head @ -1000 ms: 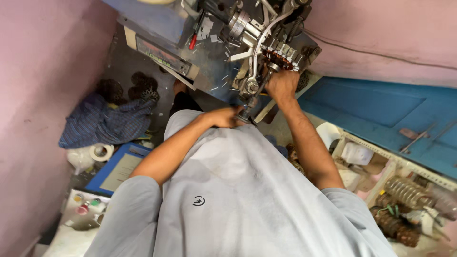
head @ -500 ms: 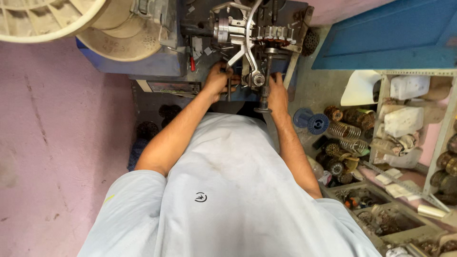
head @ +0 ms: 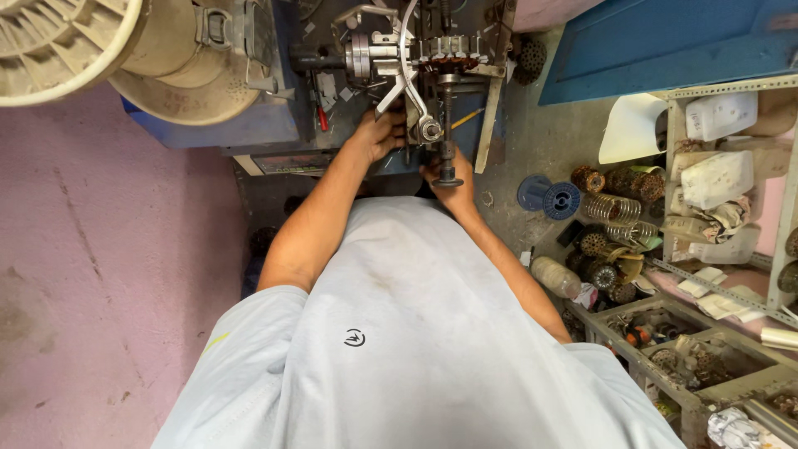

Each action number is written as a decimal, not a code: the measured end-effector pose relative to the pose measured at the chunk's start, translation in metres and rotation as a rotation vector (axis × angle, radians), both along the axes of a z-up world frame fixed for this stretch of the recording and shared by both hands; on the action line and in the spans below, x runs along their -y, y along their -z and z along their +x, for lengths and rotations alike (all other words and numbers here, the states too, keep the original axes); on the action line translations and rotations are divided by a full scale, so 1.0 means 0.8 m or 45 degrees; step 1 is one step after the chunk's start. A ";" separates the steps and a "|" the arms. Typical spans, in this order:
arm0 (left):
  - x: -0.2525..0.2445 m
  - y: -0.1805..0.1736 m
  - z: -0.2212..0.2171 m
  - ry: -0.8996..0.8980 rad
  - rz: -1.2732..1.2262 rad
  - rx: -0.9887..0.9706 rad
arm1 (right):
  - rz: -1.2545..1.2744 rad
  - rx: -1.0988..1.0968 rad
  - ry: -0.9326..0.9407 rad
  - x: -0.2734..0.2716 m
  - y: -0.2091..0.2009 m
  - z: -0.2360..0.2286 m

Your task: The person assembles a metal component onto a machine, aligning and securing it with both hands. They then adjust the machine's control panel and continue to manipulate the attached part.

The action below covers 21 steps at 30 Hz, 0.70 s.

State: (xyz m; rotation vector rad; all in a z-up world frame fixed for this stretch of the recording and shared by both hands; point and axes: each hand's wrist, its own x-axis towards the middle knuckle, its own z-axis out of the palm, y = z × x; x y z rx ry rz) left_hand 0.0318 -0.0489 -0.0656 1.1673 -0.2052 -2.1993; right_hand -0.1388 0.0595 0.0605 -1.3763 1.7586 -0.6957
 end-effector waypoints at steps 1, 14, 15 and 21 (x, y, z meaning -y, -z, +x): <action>-0.001 0.003 -0.001 -0.031 0.027 -0.037 | 0.086 0.174 0.000 -0.001 0.007 0.006; 0.004 -0.006 -0.011 -0.008 -0.230 0.427 | 0.273 1.020 0.228 -0.005 0.144 0.008; 0.005 -0.013 -0.010 -0.011 -0.275 0.495 | 0.285 1.082 0.219 -0.006 0.149 0.005; 0.003 -0.033 -0.009 -0.121 -0.422 0.544 | 0.403 1.191 0.191 -0.006 0.146 0.007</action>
